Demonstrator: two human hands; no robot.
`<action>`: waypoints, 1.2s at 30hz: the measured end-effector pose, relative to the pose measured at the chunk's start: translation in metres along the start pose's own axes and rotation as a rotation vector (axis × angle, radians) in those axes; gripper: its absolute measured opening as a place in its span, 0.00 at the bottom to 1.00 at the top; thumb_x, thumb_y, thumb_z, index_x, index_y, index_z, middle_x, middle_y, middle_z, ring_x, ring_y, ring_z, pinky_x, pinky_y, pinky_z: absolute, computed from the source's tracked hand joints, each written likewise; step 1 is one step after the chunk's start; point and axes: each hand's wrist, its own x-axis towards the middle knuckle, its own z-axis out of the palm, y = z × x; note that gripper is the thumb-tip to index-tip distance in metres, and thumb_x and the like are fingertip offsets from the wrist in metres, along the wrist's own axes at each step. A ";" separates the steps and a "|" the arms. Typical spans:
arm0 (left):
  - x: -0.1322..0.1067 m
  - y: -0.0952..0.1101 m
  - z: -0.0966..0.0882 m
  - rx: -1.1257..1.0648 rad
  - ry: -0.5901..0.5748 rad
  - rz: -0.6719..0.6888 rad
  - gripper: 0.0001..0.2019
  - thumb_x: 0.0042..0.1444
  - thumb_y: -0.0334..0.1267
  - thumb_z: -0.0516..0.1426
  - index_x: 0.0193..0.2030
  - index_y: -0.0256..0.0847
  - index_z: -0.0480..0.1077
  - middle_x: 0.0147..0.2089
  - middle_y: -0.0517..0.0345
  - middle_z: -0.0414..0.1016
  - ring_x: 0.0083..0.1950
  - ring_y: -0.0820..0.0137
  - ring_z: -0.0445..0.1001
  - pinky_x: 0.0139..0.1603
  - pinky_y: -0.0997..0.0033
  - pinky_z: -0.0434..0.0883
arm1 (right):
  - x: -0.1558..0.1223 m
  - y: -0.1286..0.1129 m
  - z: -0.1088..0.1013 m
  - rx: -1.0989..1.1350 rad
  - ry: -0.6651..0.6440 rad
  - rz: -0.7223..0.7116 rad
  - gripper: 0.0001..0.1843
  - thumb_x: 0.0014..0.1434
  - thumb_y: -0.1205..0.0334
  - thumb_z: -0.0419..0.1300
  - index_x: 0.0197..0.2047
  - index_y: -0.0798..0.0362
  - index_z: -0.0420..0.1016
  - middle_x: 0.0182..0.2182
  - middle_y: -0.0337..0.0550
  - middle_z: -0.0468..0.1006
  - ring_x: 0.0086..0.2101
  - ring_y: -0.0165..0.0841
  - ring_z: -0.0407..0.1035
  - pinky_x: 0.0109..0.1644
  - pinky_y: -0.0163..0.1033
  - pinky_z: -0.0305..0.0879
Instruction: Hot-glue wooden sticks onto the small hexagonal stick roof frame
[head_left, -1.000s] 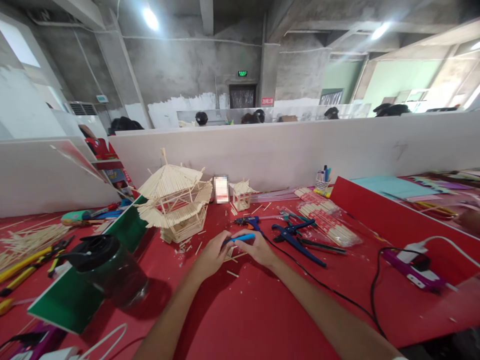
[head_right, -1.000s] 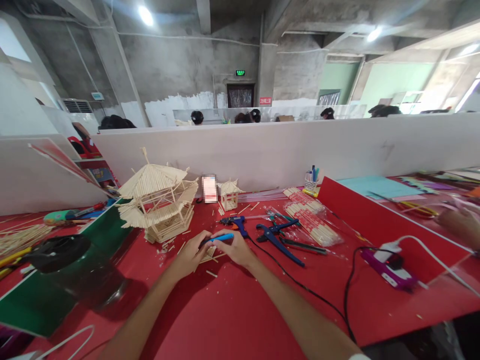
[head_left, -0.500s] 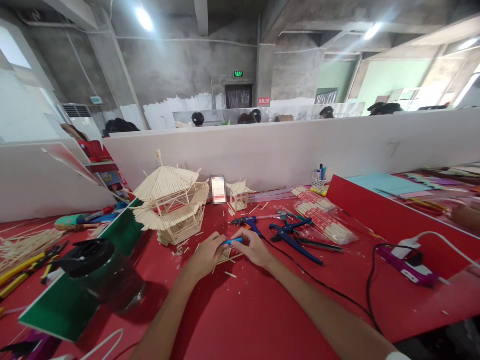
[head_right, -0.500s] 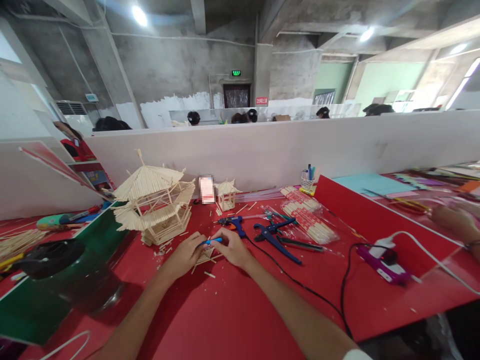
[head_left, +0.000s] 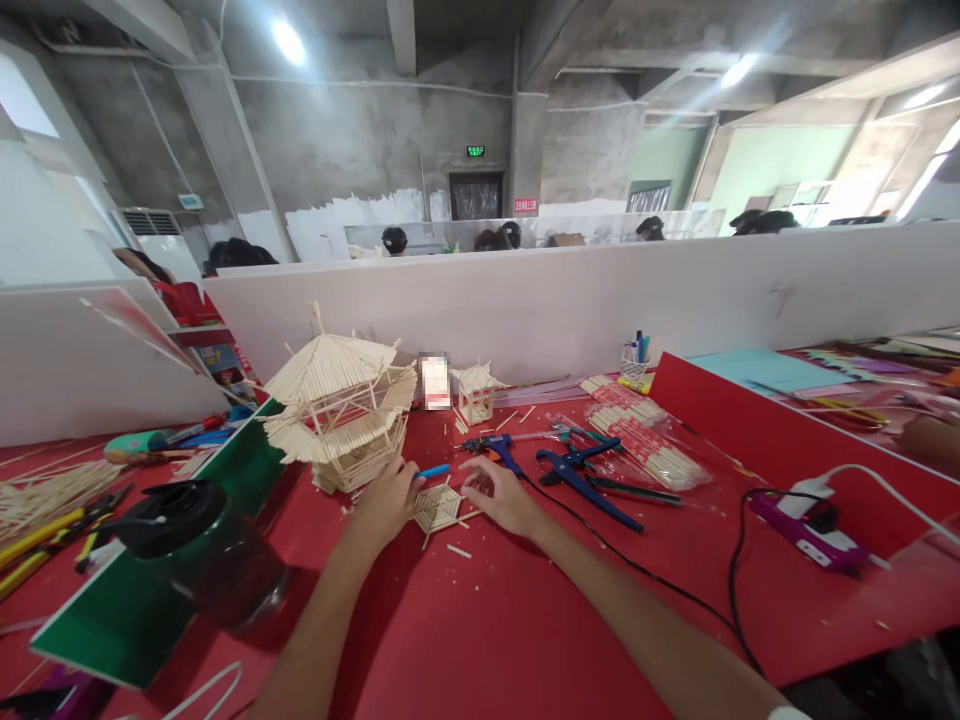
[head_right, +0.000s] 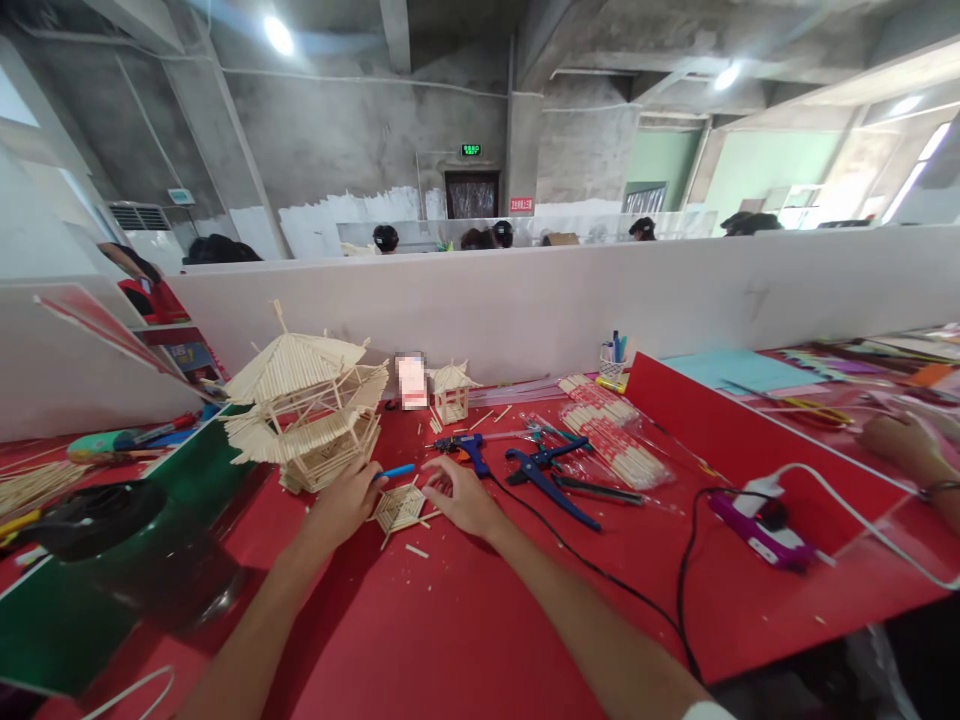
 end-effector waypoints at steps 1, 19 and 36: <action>0.000 -0.006 -0.002 0.044 -0.014 -0.051 0.14 0.67 0.39 0.44 0.45 0.38 0.69 0.49 0.46 0.71 0.50 0.60 0.72 0.47 0.63 0.67 | 0.000 0.000 -0.002 -0.070 -0.032 -0.018 0.10 0.59 0.62 0.60 0.45 0.52 0.74 0.35 0.41 0.78 0.33 0.31 0.70 0.38 0.36 0.64; -0.003 -0.006 -0.007 -0.112 0.010 -0.015 0.10 0.63 0.34 0.49 0.42 0.40 0.71 0.45 0.47 0.75 0.48 0.59 0.73 0.49 0.60 0.66 | -0.002 0.005 -0.008 -0.500 -0.320 -0.277 0.04 0.62 0.64 0.61 0.37 0.53 0.78 0.34 0.43 0.78 0.39 0.34 0.70 0.46 0.38 0.62; -0.001 0.027 0.004 -0.484 -0.138 0.200 0.12 0.60 0.38 0.53 0.43 0.41 0.77 0.43 0.50 0.81 0.44 0.62 0.76 0.44 0.68 0.68 | -0.001 -0.008 -0.014 -0.744 -0.196 -0.380 0.06 0.66 0.67 0.54 0.41 0.54 0.73 0.39 0.45 0.74 0.39 0.36 0.66 0.46 0.41 0.60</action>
